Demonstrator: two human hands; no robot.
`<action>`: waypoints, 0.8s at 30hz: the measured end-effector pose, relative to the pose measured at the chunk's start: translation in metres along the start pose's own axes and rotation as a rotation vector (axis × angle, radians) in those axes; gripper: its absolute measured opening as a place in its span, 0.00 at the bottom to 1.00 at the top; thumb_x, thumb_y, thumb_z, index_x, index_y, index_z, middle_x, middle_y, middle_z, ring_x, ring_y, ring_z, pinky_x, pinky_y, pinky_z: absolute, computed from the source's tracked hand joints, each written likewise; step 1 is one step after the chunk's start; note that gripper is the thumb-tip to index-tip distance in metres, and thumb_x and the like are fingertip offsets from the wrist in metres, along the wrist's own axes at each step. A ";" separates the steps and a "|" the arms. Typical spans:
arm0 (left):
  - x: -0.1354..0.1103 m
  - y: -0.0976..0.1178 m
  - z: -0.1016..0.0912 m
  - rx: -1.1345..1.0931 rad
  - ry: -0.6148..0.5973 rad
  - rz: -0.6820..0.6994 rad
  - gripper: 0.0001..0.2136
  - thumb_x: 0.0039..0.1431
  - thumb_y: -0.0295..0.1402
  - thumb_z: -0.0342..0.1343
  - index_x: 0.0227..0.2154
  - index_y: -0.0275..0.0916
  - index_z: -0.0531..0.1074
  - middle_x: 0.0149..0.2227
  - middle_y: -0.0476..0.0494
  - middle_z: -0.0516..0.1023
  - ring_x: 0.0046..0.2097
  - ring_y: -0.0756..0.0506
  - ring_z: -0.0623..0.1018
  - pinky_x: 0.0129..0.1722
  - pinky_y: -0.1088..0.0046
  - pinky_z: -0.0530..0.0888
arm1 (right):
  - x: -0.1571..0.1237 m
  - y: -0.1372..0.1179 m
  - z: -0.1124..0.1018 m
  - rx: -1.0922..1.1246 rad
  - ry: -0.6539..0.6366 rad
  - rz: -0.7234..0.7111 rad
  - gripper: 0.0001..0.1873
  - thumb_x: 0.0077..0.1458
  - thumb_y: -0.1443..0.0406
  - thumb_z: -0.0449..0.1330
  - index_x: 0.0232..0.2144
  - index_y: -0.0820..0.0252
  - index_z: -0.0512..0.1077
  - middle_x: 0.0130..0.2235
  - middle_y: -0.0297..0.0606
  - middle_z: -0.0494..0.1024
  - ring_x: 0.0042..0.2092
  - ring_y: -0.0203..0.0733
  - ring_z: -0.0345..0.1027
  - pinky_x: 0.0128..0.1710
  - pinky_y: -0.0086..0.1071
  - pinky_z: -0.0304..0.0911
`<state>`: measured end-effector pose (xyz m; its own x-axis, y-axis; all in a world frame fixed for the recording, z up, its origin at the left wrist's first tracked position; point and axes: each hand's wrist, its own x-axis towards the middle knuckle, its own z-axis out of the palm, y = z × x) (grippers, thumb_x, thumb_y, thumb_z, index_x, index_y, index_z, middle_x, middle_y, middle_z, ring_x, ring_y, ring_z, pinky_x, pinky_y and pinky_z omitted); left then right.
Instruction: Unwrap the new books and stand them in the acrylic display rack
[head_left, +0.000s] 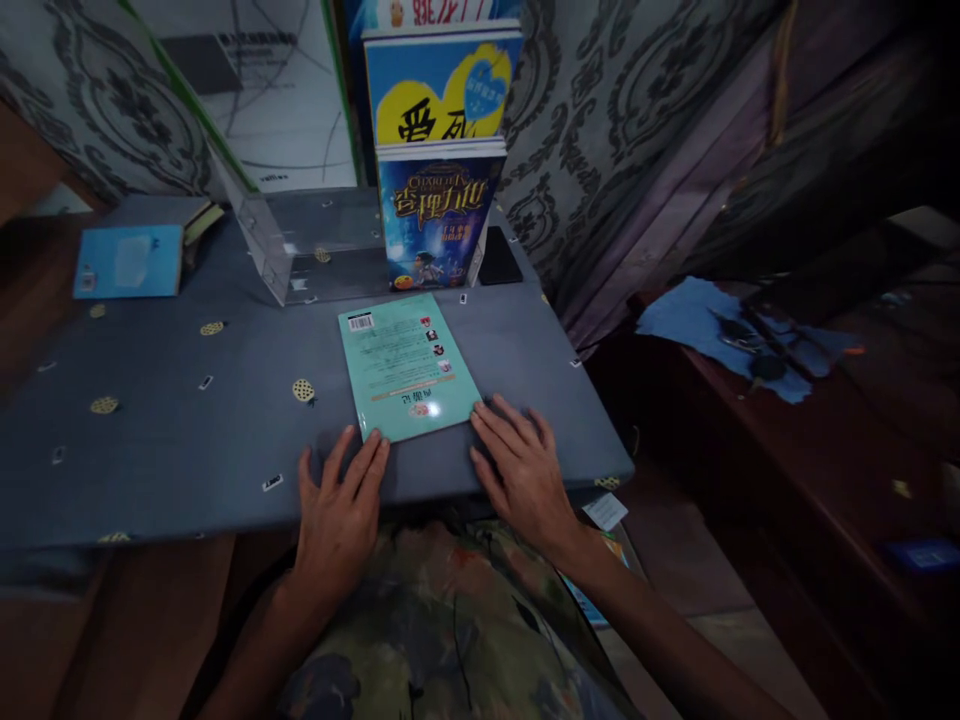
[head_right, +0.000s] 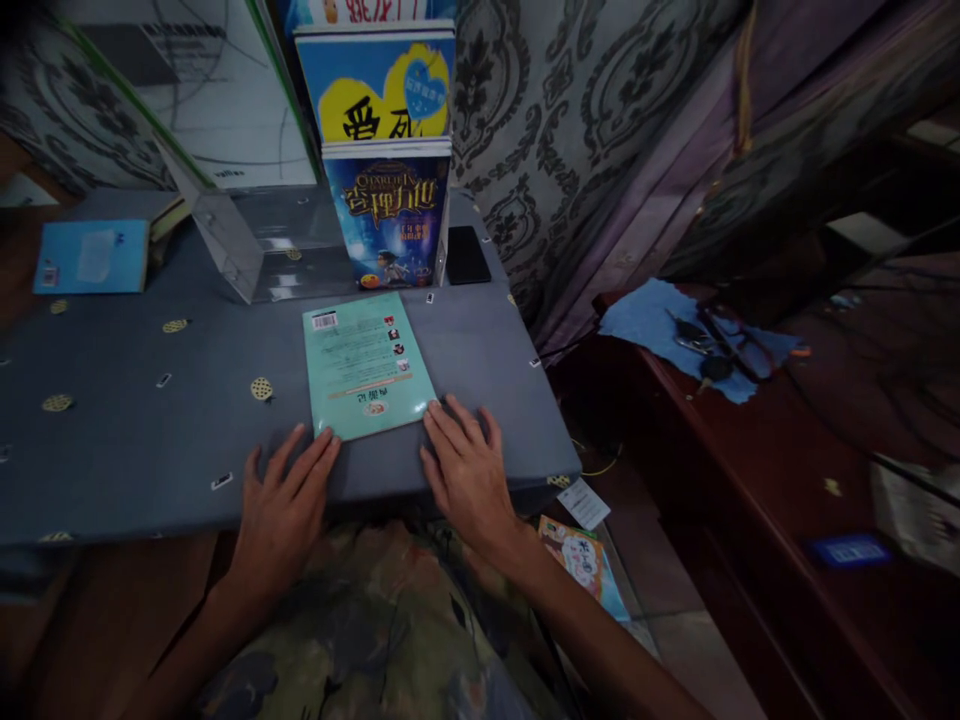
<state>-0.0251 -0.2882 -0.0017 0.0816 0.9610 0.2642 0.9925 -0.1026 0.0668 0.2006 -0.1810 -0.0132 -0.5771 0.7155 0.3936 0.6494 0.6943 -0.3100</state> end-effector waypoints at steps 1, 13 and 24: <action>-0.001 0.000 0.000 0.010 0.009 -0.008 0.25 0.66 0.22 0.45 0.64 0.42 0.65 0.64 0.36 0.70 0.66 0.30 0.65 0.63 0.33 0.54 | 0.003 -0.007 0.001 0.002 0.002 -0.009 0.23 0.68 0.66 0.50 0.62 0.60 0.66 0.60 0.48 0.74 0.66 0.57 0.60 0.64 0.63 0.52; -0.002 -0.010 0.010 0.041 0.107 0.041 0.24 0.60 0.23 0.47 0.59 0.42 0.68 0.60 0.36 0.74 0.62 0.36 0.71 0.61 0.48 0.66 | 0.027 -0.043 0.022 0.122 -0.098 -0.249 0.24 0.65 0.66 0.55 0.63 0.60 0.66 0.60 0.46 0.74 0.64 0.50 0.64 0.66 0.54 0.58; 0.047 -0.058 -0.023 0.179 -0.153 0.382 0.24 0.61 0.21 0.47 0.59 0.41 0.68 0.57 0.37 0.76 0.59 0.38 0.73 0.61 0.51 0.66 | 0.039 -0.011 0.003 0.081 -0.111 -0.208 0.21 0.67 0.65 0.52 0.60 0.59 0.69 0.59 0.45 0.75 0.63 0.51 0.66 0.64 0.57 0.60</action>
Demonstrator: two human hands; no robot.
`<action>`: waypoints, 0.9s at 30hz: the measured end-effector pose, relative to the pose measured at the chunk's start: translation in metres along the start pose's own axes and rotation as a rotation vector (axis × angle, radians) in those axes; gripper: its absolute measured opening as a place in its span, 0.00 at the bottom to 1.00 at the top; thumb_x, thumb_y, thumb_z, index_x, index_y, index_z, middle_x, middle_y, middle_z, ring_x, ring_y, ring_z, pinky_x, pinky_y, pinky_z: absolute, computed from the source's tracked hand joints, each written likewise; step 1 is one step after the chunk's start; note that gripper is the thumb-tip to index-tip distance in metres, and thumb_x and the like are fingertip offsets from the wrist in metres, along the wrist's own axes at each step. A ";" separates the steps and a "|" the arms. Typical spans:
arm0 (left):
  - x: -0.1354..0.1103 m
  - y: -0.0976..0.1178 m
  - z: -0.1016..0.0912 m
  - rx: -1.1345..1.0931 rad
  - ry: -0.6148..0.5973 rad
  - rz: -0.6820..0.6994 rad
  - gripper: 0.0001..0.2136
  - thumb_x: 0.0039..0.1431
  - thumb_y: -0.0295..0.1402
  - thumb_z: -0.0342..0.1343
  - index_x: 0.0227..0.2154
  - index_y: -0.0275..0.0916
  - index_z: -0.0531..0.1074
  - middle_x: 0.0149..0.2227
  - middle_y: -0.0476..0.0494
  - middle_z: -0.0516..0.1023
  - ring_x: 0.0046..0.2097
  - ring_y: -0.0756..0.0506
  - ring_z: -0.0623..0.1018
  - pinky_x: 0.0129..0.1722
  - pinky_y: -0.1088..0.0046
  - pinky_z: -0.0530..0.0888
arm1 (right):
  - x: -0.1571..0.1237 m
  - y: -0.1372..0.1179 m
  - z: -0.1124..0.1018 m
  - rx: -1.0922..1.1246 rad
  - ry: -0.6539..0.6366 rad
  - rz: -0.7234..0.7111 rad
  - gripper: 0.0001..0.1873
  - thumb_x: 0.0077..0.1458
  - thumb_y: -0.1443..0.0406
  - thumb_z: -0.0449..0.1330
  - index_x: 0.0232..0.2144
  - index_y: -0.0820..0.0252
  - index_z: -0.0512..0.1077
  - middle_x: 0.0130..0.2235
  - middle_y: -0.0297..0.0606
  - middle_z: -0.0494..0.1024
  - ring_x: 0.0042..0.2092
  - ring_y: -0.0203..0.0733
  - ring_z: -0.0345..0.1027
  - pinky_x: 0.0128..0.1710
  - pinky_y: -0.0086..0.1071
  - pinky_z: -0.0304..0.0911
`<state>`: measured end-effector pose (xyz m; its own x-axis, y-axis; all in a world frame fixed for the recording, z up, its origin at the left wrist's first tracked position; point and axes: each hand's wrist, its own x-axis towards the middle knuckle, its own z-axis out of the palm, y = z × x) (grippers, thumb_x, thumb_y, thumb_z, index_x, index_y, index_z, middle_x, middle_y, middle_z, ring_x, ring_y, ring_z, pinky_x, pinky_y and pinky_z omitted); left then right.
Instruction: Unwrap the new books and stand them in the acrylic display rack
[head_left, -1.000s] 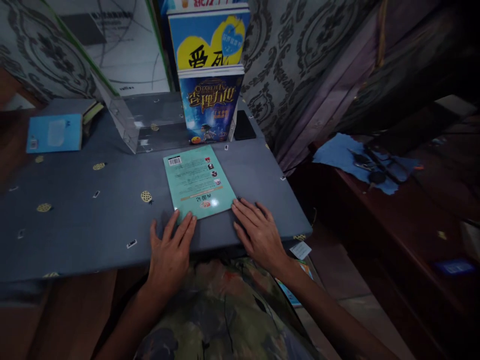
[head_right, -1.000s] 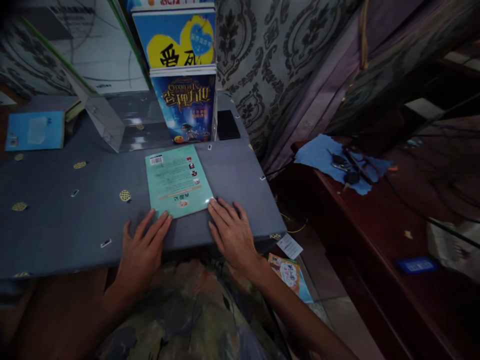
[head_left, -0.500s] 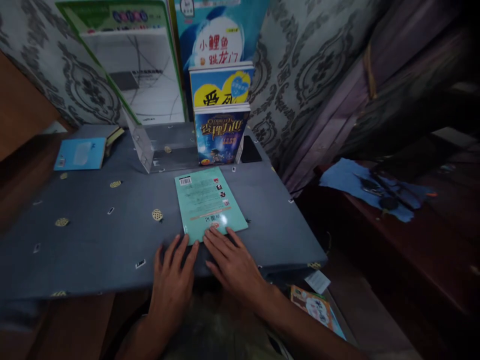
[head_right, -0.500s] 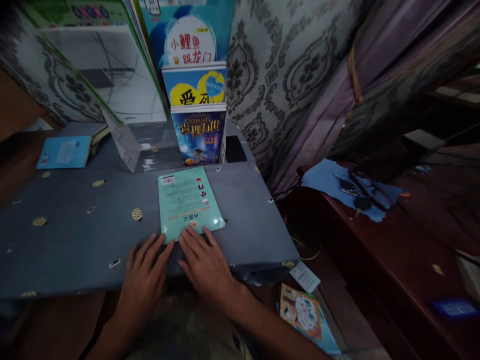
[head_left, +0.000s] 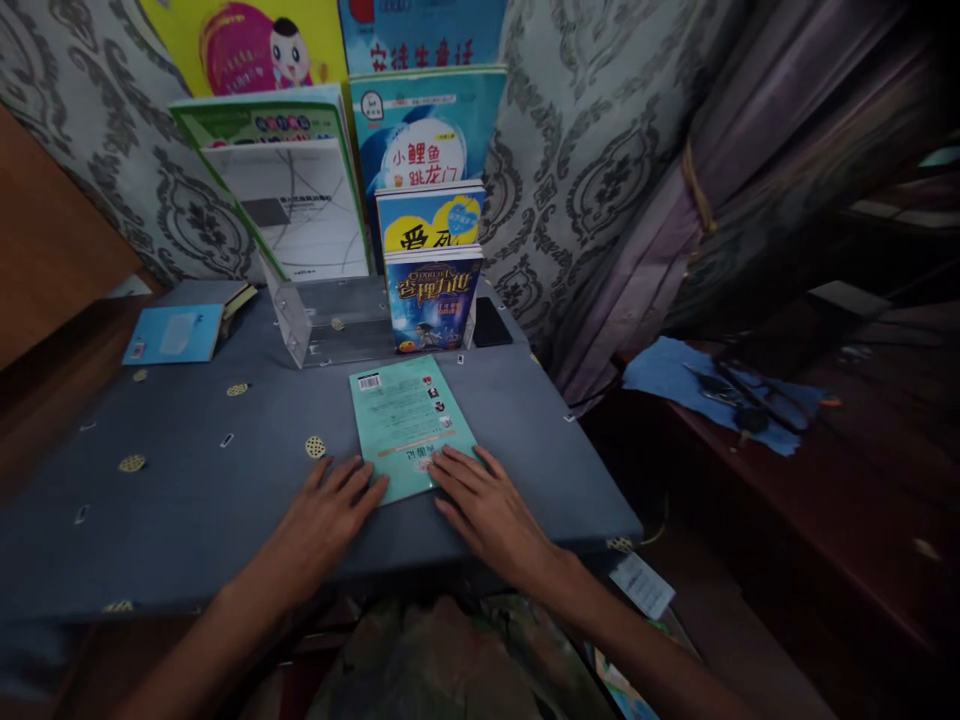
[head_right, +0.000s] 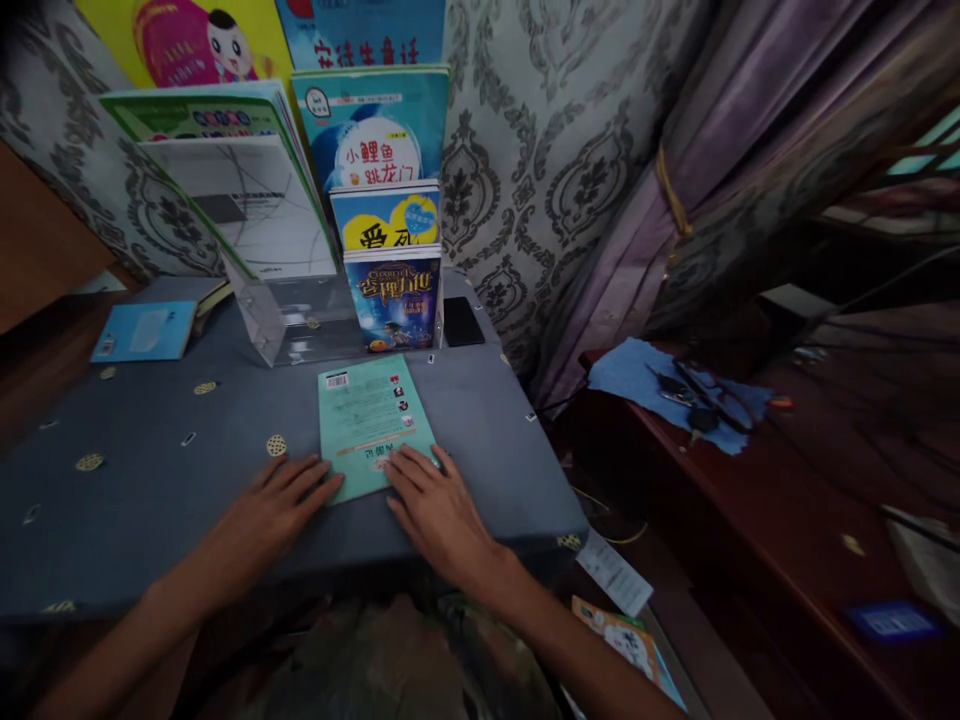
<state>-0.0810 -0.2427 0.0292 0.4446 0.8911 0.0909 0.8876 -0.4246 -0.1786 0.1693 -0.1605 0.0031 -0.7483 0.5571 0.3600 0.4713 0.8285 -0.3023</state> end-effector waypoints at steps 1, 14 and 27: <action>0.001 -0.001 0.000 0.010 -0.003 0.025 0.24 0.61 0.21 0.48 0.59 0.40 0.67 0.57 0.36 0.76 0.59 0.38 0.73 0.61 0.51 0.66 | -0.001 0.001 0.000 -0.009 0.002 0.005 0.21 0.68 0.65 0.52 0.60 0.59 0.69 0.60 0.45 0.75 0.63 0.51 0.65 0.63 0.58 0.60; 0.041 -0.037 -0.001 0.176 -0.056 0.316 0.33 0.63 0.27 0.53 0.69 0.51 0.53 0.66 0.41 0.66 0.66 0.38 0.66 0.62 0.54 0.64 | 0.006 0.032 -0.003 0.056 -0.070 0.045 0.25 0.64 0.59 0.59 0.62 0.58 0.67 0.66 0.51 0.65 0.69 0.55 0.54 0.64 0.55 0.60; 0.056 -0.081 0.021 0.132 0.113 0.433 0.25 0.70 0.27 0.45 0.68 0.41 0.54 0.62 0.36 0.71 0.64 0.39 0.70 0.62 0.56 0.67 | 0.003 0.048 -0.019 0.308 -0.173 0.108 0.41 0.52 0.48 0.68 0.64 0.54 0.66 0.69 0.50 0.59 0.71 0.58 0.47 0.68 0.53 0.53</action>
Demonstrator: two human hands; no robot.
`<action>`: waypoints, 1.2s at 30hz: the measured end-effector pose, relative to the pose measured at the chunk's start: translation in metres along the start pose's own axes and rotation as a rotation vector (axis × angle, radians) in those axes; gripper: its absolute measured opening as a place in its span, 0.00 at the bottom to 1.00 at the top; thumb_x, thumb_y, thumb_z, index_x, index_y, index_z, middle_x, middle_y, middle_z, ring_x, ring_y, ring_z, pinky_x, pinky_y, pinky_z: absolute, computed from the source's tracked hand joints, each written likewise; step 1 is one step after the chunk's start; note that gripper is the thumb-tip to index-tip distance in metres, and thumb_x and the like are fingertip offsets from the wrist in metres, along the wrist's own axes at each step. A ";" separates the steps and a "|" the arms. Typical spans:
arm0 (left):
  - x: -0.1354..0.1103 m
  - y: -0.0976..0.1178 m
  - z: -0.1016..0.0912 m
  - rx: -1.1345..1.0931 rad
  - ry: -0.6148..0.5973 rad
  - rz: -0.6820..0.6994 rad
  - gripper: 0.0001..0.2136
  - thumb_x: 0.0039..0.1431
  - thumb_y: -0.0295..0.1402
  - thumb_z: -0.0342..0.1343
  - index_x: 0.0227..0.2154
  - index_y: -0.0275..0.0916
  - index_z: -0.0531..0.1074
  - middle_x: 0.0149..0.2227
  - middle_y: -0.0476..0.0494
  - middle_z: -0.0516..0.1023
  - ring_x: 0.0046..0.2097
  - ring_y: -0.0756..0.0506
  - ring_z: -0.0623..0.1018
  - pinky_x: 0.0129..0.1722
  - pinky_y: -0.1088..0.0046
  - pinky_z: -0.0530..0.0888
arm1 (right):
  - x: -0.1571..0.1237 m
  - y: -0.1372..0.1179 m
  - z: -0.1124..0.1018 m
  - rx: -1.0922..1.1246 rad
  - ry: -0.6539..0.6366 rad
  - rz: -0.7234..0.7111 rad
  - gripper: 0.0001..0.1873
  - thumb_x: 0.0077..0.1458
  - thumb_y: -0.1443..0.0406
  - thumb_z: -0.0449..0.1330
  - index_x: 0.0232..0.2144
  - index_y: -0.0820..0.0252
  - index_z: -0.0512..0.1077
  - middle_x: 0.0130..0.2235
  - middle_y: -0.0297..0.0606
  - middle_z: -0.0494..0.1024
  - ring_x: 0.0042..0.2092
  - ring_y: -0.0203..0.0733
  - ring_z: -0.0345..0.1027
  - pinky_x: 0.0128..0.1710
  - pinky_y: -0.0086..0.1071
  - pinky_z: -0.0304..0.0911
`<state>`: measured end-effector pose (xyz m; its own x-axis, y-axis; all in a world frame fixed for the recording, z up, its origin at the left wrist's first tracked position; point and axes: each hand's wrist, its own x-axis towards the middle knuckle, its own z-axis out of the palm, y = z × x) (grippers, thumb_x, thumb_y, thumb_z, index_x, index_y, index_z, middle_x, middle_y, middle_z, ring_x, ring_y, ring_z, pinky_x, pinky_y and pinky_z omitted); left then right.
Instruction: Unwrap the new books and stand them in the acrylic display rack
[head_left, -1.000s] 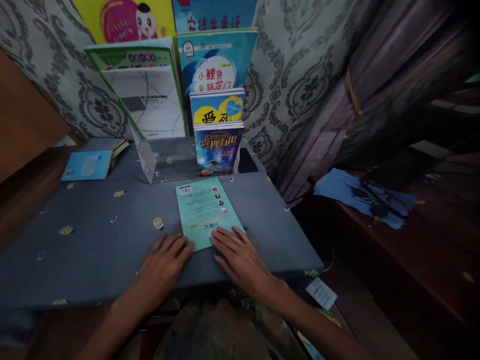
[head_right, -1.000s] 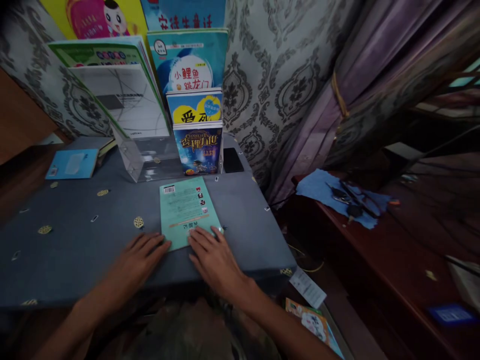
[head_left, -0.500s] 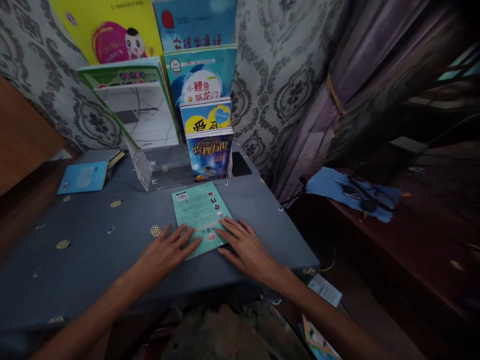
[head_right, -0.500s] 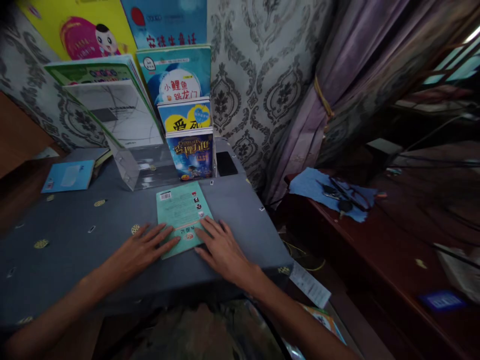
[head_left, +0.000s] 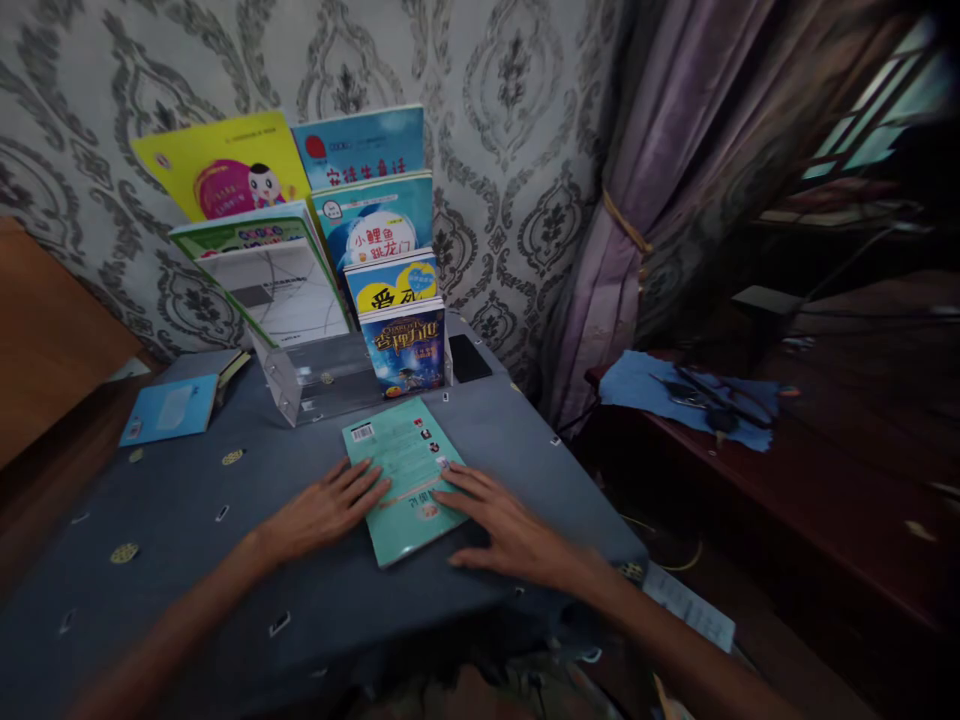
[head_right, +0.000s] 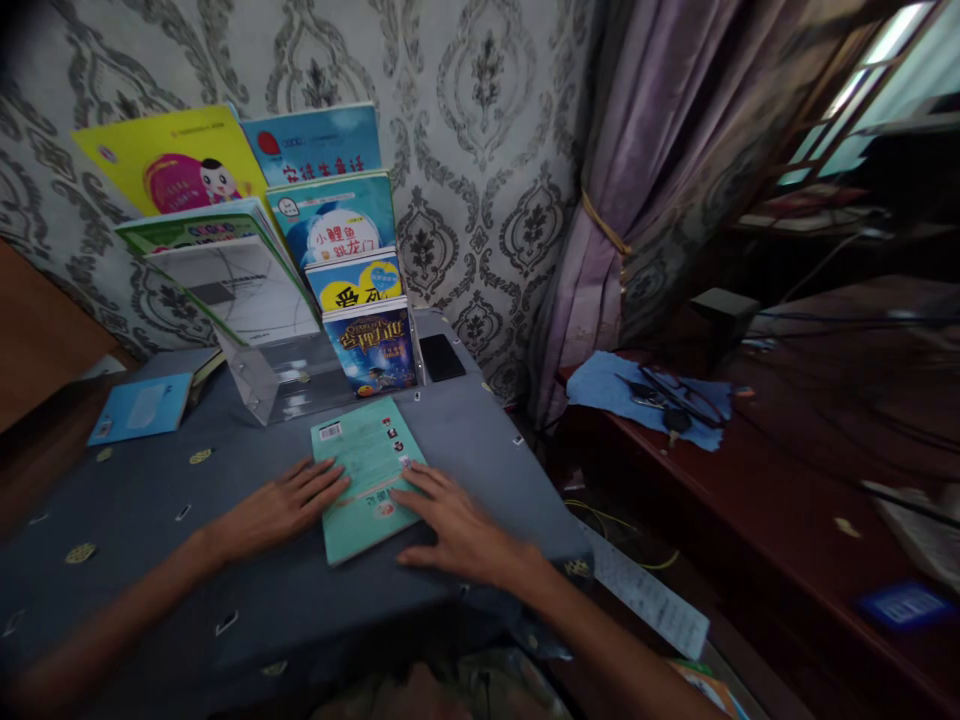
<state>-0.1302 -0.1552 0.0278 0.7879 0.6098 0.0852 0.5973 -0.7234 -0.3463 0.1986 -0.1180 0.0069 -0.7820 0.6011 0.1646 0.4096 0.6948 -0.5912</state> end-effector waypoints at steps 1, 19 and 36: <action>-0.001 0.001 0.000 -0.017 0.063 -0.038 0.22 0.71 0.29 0.45 0.66 0.39 0.57 0.60 0.35 0.74 0.63 0.39 0.71 0.62 0.56 0.67 | -0.003 0.003 -0.003 0.043 -0.001 -0.008 0.42 0.51 0.47 0.69 0.64 0.54 0.65 0.70 0.49 0.58 0.71 0.58 0.47 0.68 0.53 0.52; 0.080 -0.003 -0.087 -1.547 0.849 -1.021 0.21 0.53 0.54 0.61 0.31 0.39 0.72 0.25 0.51 0.75 0.29 0.48 0.76 0.31 0.74 0.73 | 0.046 -0.029 -0.032 1.121 0.541 0.168 0.23 0.46 0.48 0.71 0.37 0.58 0.80 0.33 0.37 0.82 0.29 0.38 0.71 0.27 0.31 0.66; 0.032 -0.021 0.007 -0.498 0.056 -1.103 0.11 0.65 0.32 0.48 0.43 0.39 0.74 0.32 0.40 0.81 0.35 0.42 0.80 0.36 0.68 0.73 | 0.092 0.043 -0.012 -0.152 0.352 0.359 0.13 0.59 0.62 0.59 0.44 0.57 0.77 0.39 0.42 0.81 0.40 0.46 0.75 0.40 0.36 0.69</action>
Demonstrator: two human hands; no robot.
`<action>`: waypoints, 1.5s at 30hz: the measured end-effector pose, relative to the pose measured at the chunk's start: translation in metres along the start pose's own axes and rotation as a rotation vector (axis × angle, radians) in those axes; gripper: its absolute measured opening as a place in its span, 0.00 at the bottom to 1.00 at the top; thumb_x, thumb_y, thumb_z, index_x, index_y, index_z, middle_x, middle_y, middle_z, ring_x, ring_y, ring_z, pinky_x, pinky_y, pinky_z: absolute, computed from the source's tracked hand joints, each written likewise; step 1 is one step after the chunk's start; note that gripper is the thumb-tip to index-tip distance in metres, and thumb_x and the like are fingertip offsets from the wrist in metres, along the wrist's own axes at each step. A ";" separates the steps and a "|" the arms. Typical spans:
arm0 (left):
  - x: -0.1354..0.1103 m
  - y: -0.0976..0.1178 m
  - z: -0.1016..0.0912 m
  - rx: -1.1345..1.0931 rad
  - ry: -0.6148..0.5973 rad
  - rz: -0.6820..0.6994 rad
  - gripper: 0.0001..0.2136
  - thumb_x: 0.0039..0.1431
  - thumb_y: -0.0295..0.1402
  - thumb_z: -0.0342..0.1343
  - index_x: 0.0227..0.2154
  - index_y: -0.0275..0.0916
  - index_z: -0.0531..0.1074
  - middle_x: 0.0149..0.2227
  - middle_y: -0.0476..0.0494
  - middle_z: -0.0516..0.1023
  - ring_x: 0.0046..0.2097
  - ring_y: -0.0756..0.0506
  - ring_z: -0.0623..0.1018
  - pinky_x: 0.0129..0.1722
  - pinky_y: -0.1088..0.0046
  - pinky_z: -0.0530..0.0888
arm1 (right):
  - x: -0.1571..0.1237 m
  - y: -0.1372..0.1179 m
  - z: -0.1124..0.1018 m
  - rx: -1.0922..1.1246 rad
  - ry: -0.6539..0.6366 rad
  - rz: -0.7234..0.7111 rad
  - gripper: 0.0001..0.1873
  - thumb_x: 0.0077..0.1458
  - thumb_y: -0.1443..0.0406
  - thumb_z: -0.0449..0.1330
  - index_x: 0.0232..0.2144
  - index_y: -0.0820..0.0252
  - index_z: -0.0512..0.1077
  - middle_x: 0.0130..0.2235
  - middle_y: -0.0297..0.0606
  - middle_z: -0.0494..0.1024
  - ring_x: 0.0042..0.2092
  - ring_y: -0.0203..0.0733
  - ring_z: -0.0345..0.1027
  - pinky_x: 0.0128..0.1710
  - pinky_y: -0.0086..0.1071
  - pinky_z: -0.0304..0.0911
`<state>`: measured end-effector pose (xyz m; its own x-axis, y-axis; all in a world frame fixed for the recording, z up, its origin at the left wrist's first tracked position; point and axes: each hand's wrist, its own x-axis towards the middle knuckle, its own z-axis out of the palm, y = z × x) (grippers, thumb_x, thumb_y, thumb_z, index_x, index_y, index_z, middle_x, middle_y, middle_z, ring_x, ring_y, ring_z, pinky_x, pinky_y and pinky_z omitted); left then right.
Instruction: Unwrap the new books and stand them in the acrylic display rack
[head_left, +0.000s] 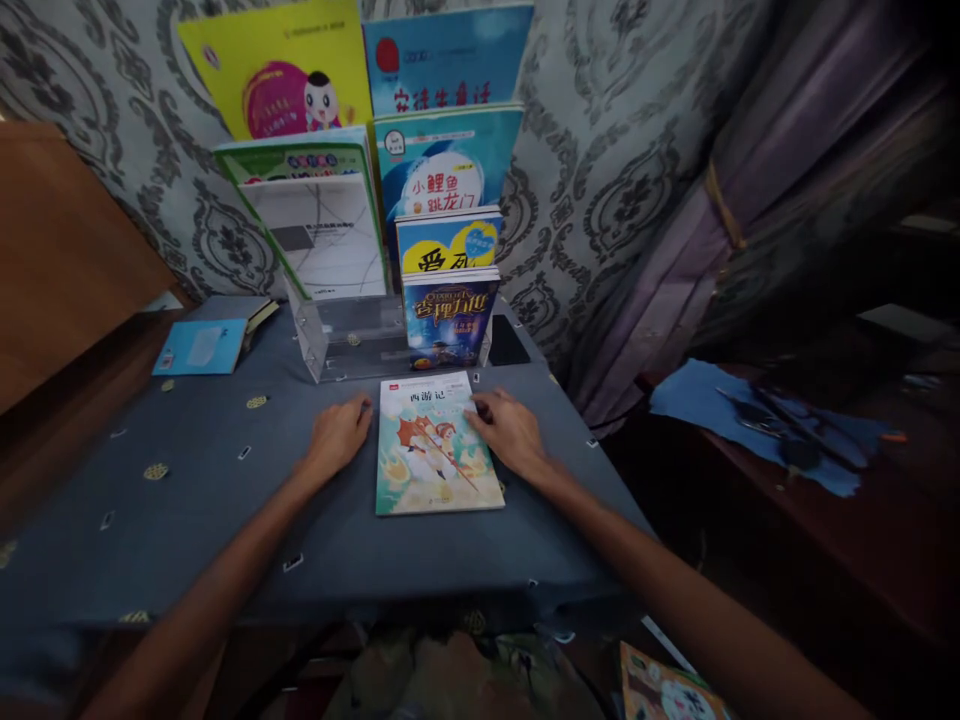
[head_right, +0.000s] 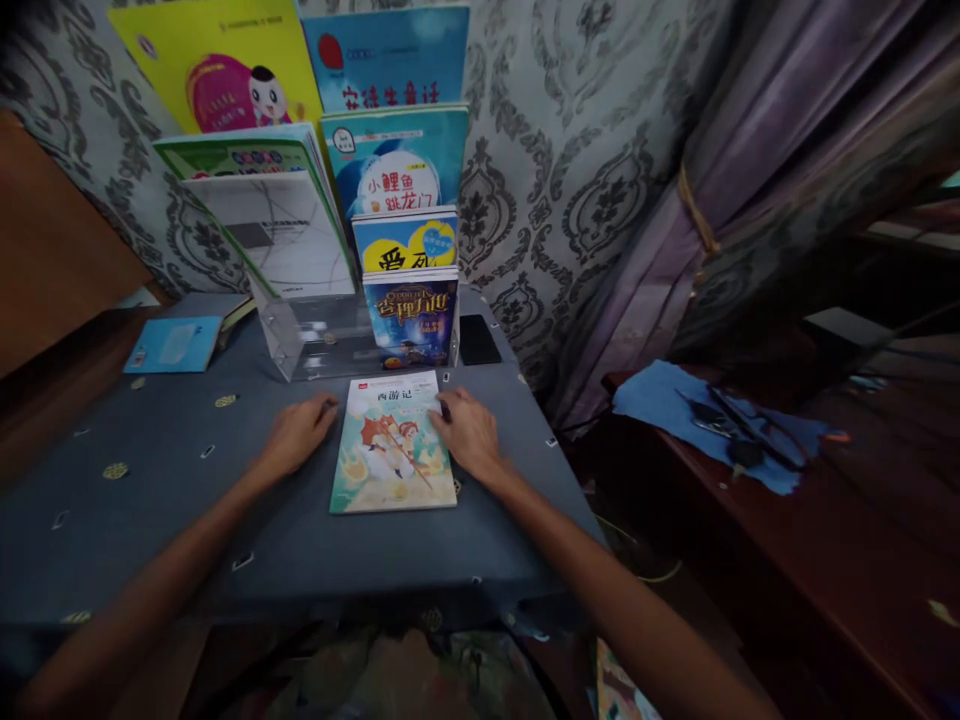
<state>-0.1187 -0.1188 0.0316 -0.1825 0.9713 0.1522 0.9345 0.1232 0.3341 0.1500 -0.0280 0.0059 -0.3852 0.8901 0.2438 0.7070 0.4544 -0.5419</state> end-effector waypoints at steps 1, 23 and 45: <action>0.001 0.002 0.000 0.055 0.019 0.036 0.12 0.67 0.32 0.46 0.45 0.39 0.74 0.37 0.38 0.82 0.39 0.41 0.81 0.39 0.67 0.74 | -0.001 -0.004 -0.001 -0.064 -0.002 -0.031 0.13 0.60 0.63 0.58 0.45 0.57 0.77 0.42 0.43 0.80 0.43 0.47 0.75 0.42 0.36 0.69; 0.027 0.018 0.051 0.189 0.049 0.227 0.22 0.71 0.33 0.39 0.62 0.32 0.64 0.66 0.29 0.65 0.69 0.37 0.63 0.63 0.49 0.64 | 0.043 -0.030 0.036 -0.159 -0.247 -0.299 0.25 0.68 0.63 0.50 0.63 0.69 0.64 0.67 0.55 0.63 0.70 0.52 0.53 0.69 0.52 0.48; 0.020 0.043 0.032 0.322 -0.032 0.281 0.20 0.69 0.29 0.40 0.59 0.35 0.68 0.66 0.30 0.65 0.67 0.33 0.64 0.64 0.42 0.61 | 0.000 0.033 0.008 0.307 -0.053 -0.176 0.22 0.63 0.70 0.49 0.53 0.56 0.76 0.56 0.39 0.78 0.58 0.45 0.71 0.60 0.45 0.64</action>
<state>-0.0720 -0.0879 0.0192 0.0975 0.9814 0.1656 0.9952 -0.0948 -0.0242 0.1692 -0.0129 -0.0182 -0.5210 0.7923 0.3176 0.4192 0.5617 -0.7133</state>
